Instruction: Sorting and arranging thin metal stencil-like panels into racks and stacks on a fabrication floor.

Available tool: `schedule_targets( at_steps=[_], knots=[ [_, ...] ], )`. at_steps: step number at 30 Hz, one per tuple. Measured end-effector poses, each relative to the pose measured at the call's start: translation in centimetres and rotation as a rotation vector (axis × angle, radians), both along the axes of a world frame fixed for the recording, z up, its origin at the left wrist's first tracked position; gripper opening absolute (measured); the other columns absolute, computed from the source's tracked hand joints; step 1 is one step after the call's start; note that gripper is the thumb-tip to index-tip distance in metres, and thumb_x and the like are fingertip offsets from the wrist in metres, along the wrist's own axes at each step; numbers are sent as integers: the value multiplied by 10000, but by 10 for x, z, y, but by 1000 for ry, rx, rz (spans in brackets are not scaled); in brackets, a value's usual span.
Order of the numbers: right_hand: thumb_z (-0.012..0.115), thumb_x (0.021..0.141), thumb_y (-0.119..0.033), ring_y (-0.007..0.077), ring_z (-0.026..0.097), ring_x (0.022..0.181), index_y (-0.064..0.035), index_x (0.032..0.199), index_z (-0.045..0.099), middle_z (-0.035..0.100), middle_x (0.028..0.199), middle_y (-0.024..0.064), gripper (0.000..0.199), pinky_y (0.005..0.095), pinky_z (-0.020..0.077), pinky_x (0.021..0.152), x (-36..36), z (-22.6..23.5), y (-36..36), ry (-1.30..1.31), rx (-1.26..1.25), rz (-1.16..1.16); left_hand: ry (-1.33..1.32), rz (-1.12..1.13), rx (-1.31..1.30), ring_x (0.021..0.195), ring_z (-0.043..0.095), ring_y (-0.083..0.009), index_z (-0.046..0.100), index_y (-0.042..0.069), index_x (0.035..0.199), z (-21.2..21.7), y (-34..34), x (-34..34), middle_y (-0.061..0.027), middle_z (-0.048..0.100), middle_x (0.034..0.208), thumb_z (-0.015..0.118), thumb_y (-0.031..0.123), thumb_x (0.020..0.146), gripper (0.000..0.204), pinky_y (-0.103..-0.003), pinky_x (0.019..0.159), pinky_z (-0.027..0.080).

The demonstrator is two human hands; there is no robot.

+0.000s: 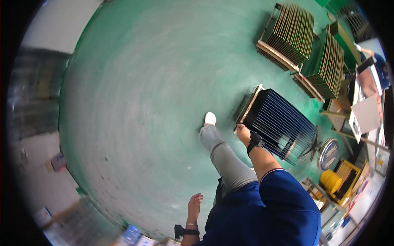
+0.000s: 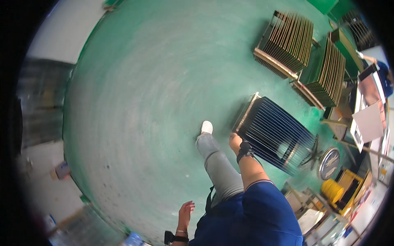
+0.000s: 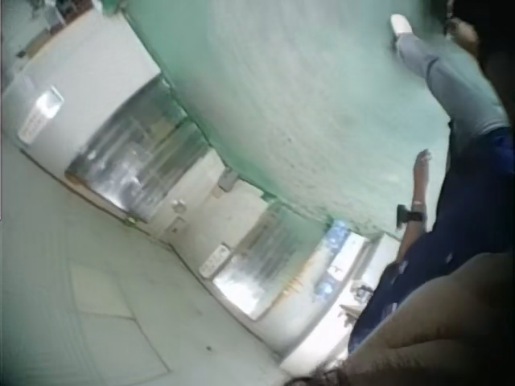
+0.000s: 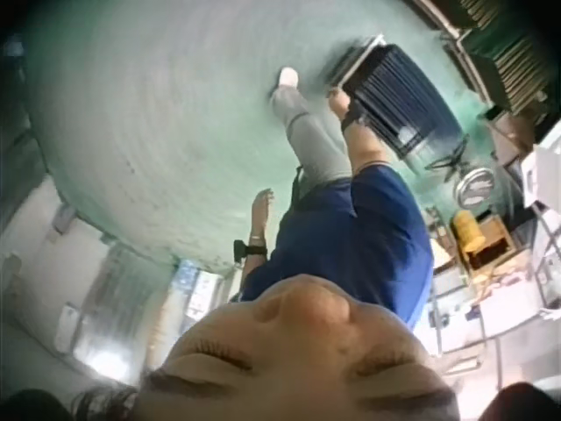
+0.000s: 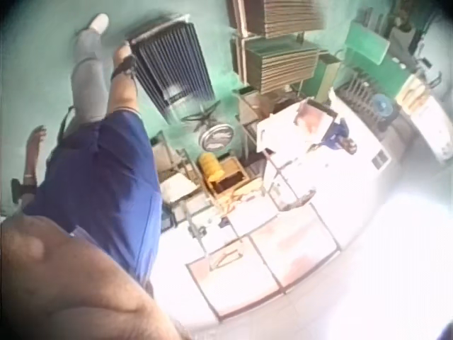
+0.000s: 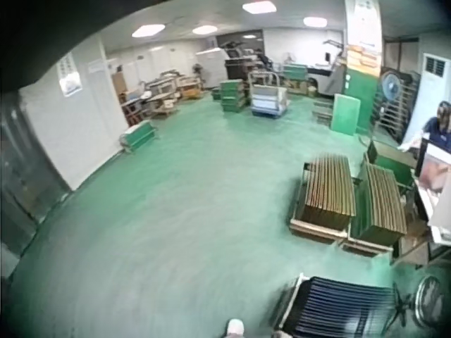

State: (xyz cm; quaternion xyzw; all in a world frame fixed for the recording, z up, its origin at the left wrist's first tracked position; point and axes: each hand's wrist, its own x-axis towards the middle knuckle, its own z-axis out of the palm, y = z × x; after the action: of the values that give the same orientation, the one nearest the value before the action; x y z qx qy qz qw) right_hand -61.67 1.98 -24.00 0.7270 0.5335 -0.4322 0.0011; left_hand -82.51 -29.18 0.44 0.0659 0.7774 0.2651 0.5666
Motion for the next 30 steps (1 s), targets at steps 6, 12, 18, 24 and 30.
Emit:
schedule_targets(
  at_steps=[6, 12, 18, 24, 30],
  knots=[
    [515, 817, -145, 310, 592, 958, -46, 1114, 556, 616, 1022, 163, 316, 351, 467, 816, -25, -104, 48, -146, 14, -403, 432, -679, 10, 1031, 496, -332, 589, 32, 1007, -12, 86, -76, -153, 558, 1052, 456, -9, 770, 275, -393, 922, 370],
    [577, 731, -203, 366, 571, 971, 28, 1109, 481, 580, 1015, 245, 453, 416, 468, 839, -41, -161, 83, -464, -254, -657, 598, -1179, -39, 1135, 447, -309, 587, 44, 980, -19, 123, -121, -116, 531, 1127, 514, 14, 719, 273, -483, 965, 309],
    [500, 814, -279, 379, 574, 952, 56, 1071, 524, 591, 962, 276, 423, 403, 452, 815, 9, -219, 83, -294, -236, -730, 302, -1207, 5, 1050, 502, -351, 609, 33, 958, -35, 196, -194, -141, 607, 994, 463, -7, 752, 255, -481, 964, 330],
    [466, 857, -280, 370, 589, 870, -13, 1001, 556, 607, 909, 224, 316, 403, 458, 745, 0, -204, 46, -322, 12, -669, 287, -1266, 174, 988, 525, -342, 621, 32, 902, -25, 217, -240, -130, 613, 948, 491, 27, 741, 206, -470, 916, 361],
    [482, 823, -286, 371, 581, 920, -33, 1023, 585, 613, 948, 222, 338, 409, 456, 805, -6, -141, -35, -321, -140, -805, 155, -1470, 281, 1103, 501, -253, 621, 104, 921, -42, 257, -260, -17, 619, 1018, 494, 14, 702, 269, -475, 978, 304]
  ],
)
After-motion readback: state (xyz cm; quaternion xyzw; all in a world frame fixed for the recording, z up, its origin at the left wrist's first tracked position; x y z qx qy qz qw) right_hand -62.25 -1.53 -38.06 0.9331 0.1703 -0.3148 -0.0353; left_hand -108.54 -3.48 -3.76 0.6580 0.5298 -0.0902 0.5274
